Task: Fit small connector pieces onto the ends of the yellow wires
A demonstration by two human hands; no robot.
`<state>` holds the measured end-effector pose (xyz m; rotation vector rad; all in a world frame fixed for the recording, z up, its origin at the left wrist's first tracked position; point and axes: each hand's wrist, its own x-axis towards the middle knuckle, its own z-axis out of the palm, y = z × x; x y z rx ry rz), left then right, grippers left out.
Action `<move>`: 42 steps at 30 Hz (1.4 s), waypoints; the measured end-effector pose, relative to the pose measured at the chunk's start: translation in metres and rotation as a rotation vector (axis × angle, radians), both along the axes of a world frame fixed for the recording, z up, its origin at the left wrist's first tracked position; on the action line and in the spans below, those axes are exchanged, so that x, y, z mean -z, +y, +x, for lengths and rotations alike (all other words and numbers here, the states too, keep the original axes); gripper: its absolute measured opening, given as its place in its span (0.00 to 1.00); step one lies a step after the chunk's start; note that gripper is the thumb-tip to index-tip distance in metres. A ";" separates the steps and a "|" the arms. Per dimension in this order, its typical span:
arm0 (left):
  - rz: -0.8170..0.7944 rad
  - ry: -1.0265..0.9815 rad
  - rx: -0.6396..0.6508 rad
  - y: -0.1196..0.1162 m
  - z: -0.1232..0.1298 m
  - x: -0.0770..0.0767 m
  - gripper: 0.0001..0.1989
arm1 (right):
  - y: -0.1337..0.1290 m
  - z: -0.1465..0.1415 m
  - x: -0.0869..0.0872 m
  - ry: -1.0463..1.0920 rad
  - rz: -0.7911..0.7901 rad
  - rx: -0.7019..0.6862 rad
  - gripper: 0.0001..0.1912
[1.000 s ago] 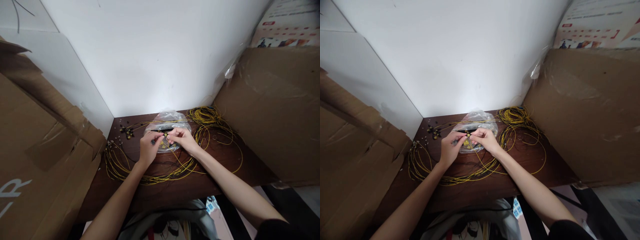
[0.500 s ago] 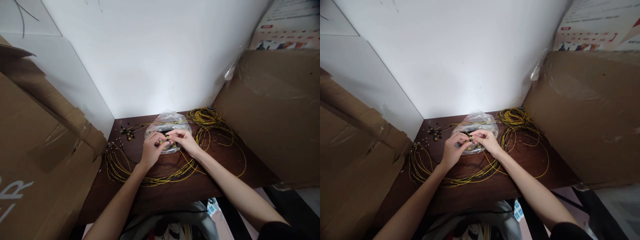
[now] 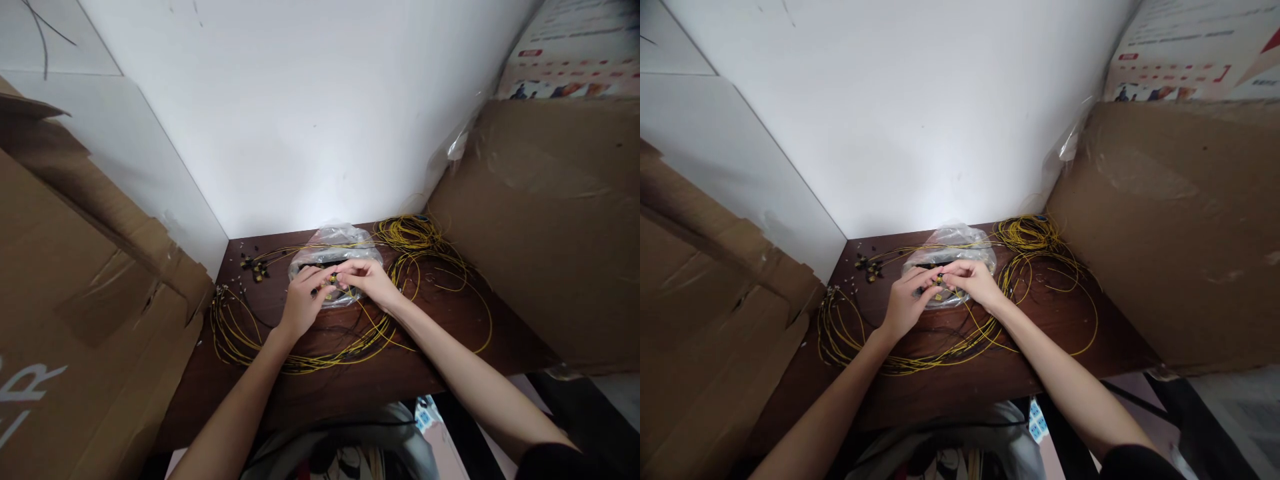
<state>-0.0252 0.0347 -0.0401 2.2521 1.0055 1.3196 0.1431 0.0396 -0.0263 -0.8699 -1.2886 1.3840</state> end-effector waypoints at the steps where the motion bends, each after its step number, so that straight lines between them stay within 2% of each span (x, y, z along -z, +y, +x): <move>1: 0.020 0.015 0.005 0.000 -0.001 0.001 0.16 | 0.000 0.000 0.000 0.004 0.004 0.003 0.09; 4: 0.062 0.055 0.025 0.002 -0.003 0.002 0.16 | 0.001 -0.001 0.002 0.050 0.012 0.008 0.10; 7: 0.068 0.080 0.056 0.003 -0.004 0.003 0.16 | 0.001 -0.002 0.003 0.122 -0.014 -0.005 0.16; 9: 0.058 0.075 0.063 0.003 -0.004 0.001 0.15 | 0.000 -0.003 0.002 0.143 -0.066 -0.021 0.19; 14: 0.032 -0.013 0.014 0.005 -0.007 -0.008 0.13 | -0.003 0.000 -0.004 0.172 -0.202 -0.100 0.18; 18: -0.092 -0.245 -0.137 0.013 -0.019 -0.016 0.15 | -0.003 0.010 -0.012 0.225 -0.152 -0.133 0.15; 22: -0.219 -0.624 -0.354 0.023 -0.034 -0.021 0.19 | -0.002 0.018 -0.018 0.215 -0.111 -0.146 0.11; 26: -0.230 -1.040 -0.469 0.031 -0.049 -0.027 0.21 | -0.001 0.021 -0.019 0.175 -0.130 -0.144 0.11; 29: -0.251 -1.241 -0.538 0.034 -0.059 -0.032 0.19 | 0.001 0.026 -0.020 0.214 -0.133 -0.141 0.09; 34: -0.299 -1.370 -0.593 0.036 -0.068 -0.037 0.13 | 0.004 0.041 -0.025 0.313 -0.112 -0.105 0.08; 39: -0.344 -1.351 -0.541 0.035 -0.064 -0.035 0.11 | 0.006 0.040 -0.023 0.247 -0.128 -0.040 0.09; 42: -0.363 -1.292 -0.466 0.033 -0.059 -0.034 0.14 | 0.004 0.029 -0.017 0.180 -0.150 -0.095 0.11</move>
